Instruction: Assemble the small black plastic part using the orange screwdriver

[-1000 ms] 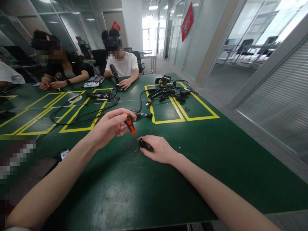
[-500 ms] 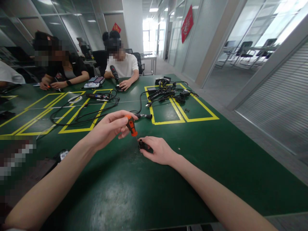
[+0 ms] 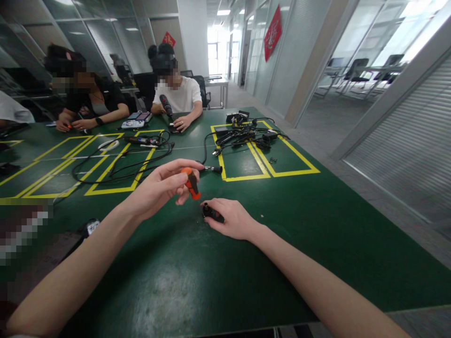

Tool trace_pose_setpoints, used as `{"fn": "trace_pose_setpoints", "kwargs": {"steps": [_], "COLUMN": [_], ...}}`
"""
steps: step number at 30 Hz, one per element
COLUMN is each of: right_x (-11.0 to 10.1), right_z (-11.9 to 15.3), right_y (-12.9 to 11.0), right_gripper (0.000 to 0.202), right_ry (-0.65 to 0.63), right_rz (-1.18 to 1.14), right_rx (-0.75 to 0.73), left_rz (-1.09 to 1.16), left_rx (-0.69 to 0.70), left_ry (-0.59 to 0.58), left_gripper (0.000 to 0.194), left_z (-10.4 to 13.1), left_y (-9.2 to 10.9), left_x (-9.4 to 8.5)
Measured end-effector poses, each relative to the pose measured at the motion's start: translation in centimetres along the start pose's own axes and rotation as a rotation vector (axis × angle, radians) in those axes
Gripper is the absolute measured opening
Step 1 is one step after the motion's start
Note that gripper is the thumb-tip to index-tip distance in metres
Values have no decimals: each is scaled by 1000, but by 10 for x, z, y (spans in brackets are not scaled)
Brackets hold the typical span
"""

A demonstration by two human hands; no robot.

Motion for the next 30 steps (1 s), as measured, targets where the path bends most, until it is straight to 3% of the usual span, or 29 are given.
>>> {"fn": "trace_pose_setpoints", "kwargs": {"steps": [16, 22, 30], "right_x": [-1, 0, 0], "right_z": [-1, -1, -1], "right_y": [-1, -1, 0], "right_gripper": [23, 24, 23], "right_ry": [-2, 7, 7], "right_rz": [13, 1, 10], "right_rx": [5, 4, -1], "left_rz": [19, 40, 47], "left_rx": [-40, -48, -58], "left_ry": [9, -58, -30], "left_gripper": [37, 40, 39], "left_z": [0, -2, -2], "left_y": [1, 2, 0], "left_x": [-1, -5, -5]}}
Point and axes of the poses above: each hand's wrist, its own z-axis away from the middle knuckle, its own x-axis out of the palm, y = z × x, the point moved 1 cm from there along -z, towards the middle knuckle, and after that the axes turned 3 degrees about -y, right-handed, at the moved point
